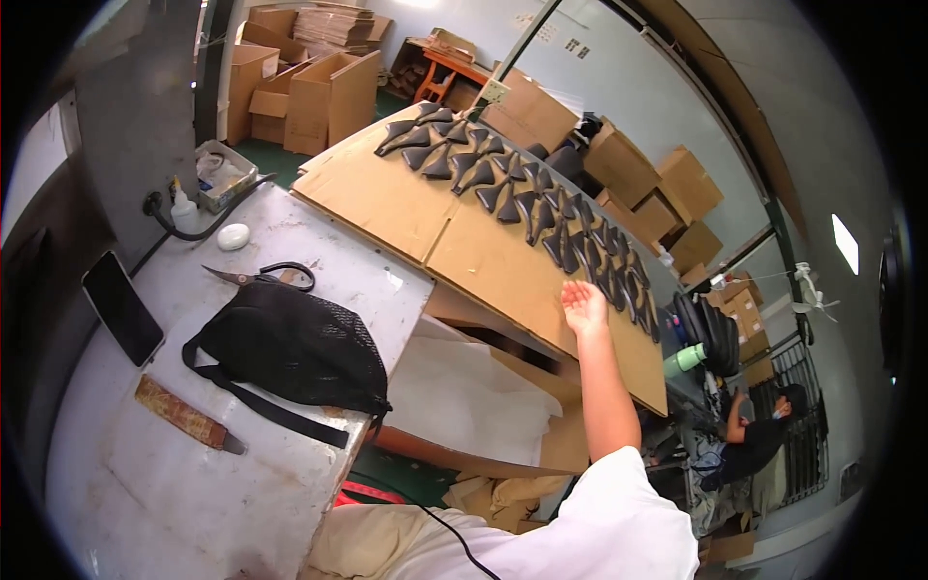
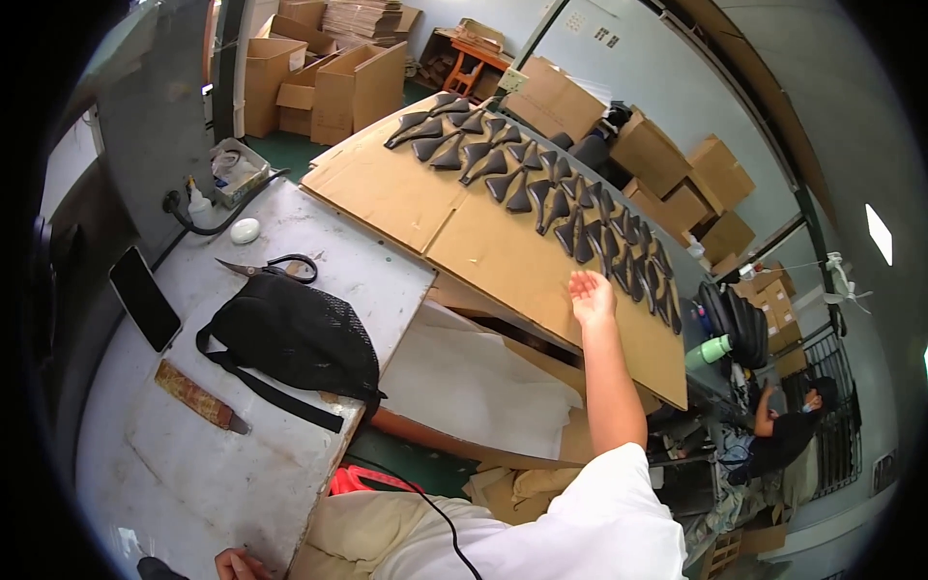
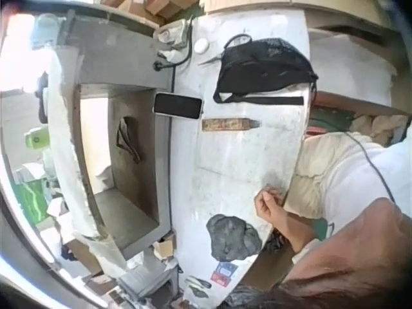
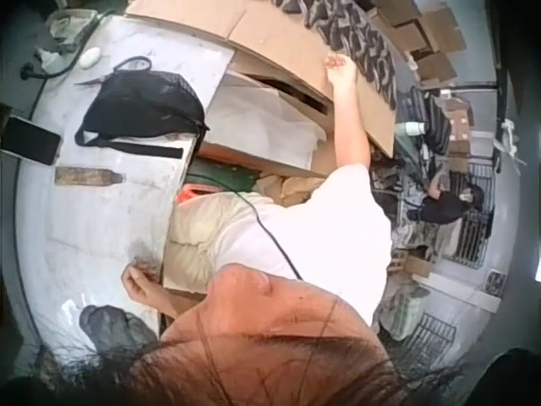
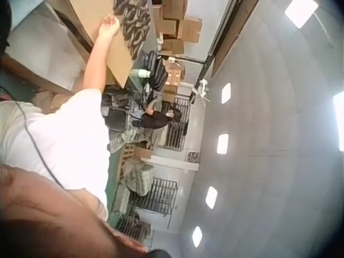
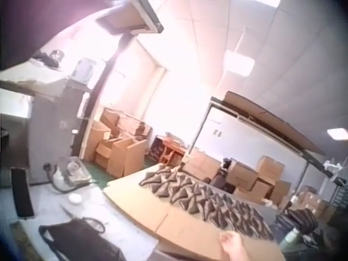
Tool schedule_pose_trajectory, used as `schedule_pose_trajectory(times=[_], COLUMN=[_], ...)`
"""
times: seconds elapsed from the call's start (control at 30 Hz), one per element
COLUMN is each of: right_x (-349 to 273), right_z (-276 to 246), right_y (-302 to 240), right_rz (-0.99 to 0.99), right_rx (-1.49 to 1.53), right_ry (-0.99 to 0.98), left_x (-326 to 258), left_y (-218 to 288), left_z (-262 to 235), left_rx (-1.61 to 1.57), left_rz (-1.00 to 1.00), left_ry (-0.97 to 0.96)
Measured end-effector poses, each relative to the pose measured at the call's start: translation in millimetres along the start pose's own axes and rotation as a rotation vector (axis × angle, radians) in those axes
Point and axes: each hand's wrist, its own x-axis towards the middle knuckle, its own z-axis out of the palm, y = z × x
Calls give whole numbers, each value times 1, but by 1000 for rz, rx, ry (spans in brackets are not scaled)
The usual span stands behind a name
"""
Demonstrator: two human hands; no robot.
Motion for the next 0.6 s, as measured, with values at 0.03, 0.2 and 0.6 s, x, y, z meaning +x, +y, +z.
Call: schedule_pose_trajectory(times=[0.03,0.2,0.6], right_x=[-7,-71,-120], right_z=[19,137,140], right_y=[9,80,126], right_rz=[14,-274,-1524], right_rx=[-43,-702,-1809], right_ry=[-98,-562,-728], left_x=[2,4,-5], left_y=[-1,-3,-5], left_z=[-1,-2,-16], left_rx=[11,-2,-33], left_rz=[10,-3,-41], left_ry=[15,-31,11])
